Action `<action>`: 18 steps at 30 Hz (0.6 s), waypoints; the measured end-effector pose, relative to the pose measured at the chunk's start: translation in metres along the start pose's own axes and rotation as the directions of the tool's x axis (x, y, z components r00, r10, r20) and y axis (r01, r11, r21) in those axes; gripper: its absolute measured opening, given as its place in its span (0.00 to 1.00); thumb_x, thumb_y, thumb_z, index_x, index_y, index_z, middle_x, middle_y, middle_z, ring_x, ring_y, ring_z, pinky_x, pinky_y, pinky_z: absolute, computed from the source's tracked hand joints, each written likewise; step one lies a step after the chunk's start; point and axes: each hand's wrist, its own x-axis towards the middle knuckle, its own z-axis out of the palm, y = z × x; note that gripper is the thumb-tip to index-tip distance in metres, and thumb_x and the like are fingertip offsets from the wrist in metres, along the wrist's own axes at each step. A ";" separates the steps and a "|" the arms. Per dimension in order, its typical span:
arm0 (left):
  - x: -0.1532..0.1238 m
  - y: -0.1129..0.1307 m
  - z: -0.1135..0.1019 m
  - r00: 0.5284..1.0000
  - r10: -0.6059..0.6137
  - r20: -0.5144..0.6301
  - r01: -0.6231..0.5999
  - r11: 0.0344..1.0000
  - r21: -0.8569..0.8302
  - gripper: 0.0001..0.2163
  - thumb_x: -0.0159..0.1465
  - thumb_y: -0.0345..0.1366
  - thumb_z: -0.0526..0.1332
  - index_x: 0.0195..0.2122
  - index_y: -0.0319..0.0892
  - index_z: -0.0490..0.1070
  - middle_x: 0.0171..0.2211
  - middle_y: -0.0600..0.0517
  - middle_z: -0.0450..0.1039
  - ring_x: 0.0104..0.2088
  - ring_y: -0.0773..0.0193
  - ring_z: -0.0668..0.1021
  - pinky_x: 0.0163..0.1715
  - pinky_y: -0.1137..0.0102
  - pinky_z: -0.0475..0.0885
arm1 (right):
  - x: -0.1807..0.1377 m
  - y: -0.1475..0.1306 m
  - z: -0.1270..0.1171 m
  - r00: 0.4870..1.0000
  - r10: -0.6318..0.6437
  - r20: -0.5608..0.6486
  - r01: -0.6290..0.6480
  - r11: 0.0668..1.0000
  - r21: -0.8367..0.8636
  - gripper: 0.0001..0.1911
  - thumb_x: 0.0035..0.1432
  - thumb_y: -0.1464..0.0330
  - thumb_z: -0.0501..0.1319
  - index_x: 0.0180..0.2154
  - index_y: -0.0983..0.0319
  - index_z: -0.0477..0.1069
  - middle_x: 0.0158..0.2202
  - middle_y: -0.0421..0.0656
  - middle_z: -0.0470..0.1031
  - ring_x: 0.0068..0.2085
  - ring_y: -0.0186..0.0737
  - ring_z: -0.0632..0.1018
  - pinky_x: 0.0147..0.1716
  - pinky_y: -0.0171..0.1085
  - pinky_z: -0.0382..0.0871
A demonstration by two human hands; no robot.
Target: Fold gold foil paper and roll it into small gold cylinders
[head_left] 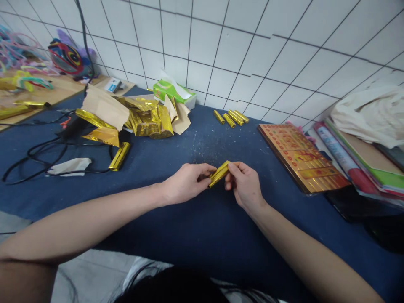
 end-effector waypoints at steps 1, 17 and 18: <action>-0.001 0.000 0.000 1.000 -0.003 0.001 0.003 1.000 0.012 0.16 0.59 0.31 0.53 0.49 0.42 0.67 0.37 0.53 0.75 0.35 0.66 0.76 0.36 0.72 0.69 | 0.000 0.000 0.000 1.000 0.004 -0.002 -0.004 1.000 0.001 0.10 0.48 0.64 0.62 0.24 0.64 0.66 0.12 0.34 0.66 0.10 0.26 0.64 0.09 0.27 0.55; -0.001 -0.001 0.001 0.997 0.081 -0.008 -0.079 0.984 0.157 0.18 0.58 0.29 0.51 0.50 0.44 0.65 0.32 0.55 0.75 0.30 0.68 0.76 0.30 0.75 0.66 | 0.000 -0.001 -0.001 0.989 0.061 0.134 -0.064 0.998 0.013 0.17 0.43 0.66 0.65 0.35 0.61 0.62 0.17 0.33 0.70 0.13 0.30 0.68 0.11 0.30 0.64; -0.001 -0.001 0.001 0.996 0.084 -0.007 -0.081 0.982 0.170 0.18 0.58 0.29 0.51 0.50 0.43 0.66 0.32 0.55 0.75 0.29 0.68 0.76 0.30 0.75 0.66 | 0.000 0.000 -0.001 0.990 0.056 0.128 -0.058 0.998 0.013 0.16 0.44 0.65 0.64 0.35 0.61 0.61 0.17 0.33 0.70 0.13 0.30 0.68 0.11 0.30 0.64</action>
